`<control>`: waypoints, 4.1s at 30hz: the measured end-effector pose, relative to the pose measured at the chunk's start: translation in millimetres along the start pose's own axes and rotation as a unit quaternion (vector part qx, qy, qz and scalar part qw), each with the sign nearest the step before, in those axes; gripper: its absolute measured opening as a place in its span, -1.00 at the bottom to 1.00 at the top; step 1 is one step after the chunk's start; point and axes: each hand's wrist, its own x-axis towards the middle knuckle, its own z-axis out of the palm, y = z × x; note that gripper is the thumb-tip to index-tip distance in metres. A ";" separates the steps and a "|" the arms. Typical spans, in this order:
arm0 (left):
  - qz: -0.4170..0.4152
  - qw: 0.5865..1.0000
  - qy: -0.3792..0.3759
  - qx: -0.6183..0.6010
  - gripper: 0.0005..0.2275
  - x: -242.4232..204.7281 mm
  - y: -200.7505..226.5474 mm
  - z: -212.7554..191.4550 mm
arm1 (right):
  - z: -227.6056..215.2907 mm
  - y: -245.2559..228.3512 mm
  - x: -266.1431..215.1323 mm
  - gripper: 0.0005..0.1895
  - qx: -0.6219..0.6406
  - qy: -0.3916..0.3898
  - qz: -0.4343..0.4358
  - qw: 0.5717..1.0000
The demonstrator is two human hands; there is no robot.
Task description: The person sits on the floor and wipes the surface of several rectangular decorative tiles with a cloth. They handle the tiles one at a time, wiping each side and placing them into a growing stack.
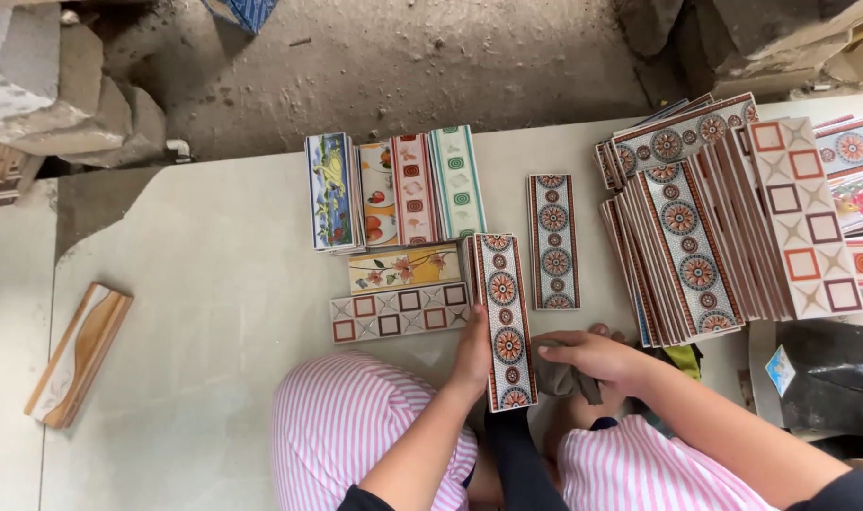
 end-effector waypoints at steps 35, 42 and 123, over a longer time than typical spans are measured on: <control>0.151 0.955 -0.007 0.255 -0.45 23.6 -7.6 -3.5 | 7.8 15.5 32.3 -0.46 -0.080 0.052 -0.064 0.993; 0.145 0.956 -0.022 0.252 -0.46 29.4 -9.4 -6.0 | 7.9 -23.8 -24.2 -0.39 -0.082 0.047 -0.030 0.995; -0.182 0.933 -0.211 -0.226 -0.30 -5.5 61.3 113.5 | -105.1 7.3 -91.5 -0.66 0.014 0.263 -0.297 0.918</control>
